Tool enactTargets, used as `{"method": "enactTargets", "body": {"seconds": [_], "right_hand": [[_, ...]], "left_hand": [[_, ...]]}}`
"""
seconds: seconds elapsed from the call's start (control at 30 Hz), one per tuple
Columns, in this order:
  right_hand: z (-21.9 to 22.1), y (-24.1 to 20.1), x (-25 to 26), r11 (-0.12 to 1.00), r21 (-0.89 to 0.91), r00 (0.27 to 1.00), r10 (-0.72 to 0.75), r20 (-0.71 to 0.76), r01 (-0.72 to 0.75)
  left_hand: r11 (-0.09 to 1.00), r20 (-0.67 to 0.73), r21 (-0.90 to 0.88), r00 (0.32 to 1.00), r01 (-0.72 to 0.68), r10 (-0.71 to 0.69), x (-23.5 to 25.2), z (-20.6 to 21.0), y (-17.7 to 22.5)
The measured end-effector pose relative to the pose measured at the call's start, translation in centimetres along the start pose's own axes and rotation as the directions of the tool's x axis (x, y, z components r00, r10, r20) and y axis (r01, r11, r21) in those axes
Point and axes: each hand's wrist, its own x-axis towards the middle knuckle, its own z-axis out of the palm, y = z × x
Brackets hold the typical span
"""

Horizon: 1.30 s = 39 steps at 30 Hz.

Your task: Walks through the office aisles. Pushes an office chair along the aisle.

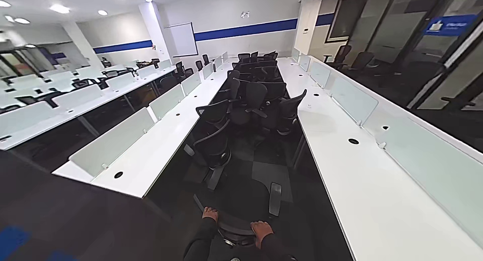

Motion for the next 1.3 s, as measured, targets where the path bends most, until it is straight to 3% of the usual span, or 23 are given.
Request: {"method": "enactTargets", "body": {"seconds": [0.2,0.47,1.0,1.3], "right_hand": [[2.4,1.0,-3.8,0.993,-0.082,0.996,-0.09,-0.011,0.089],[5.3,1.1,-8.7,0.965,-0.188,0.982,-0.187,0.007,0.185],[15.2,-2.4,-20.7,0.807,-0.29,0.853,-0.515,0.077,0.514],[21.4,-4.2,-29.4,0.761,-0.356,0.837,-0.529,0.141,0.542]], "left_hand": [[0.987,0.021,-0.03,0.988,0.156,-0.155,-6.6,4.7,3.6],[0.954,0.097,-0.132,0.961,0.269,-0.258,-15.3,11.2,7.7],[0.844,0.142,-0.404,0.935,0.353,-0.324,-33.8,26.8,12.2],[0.802,0.196,-0.484,0.937,0.35,-0.29,-45.4,33.6,17.0]]}}
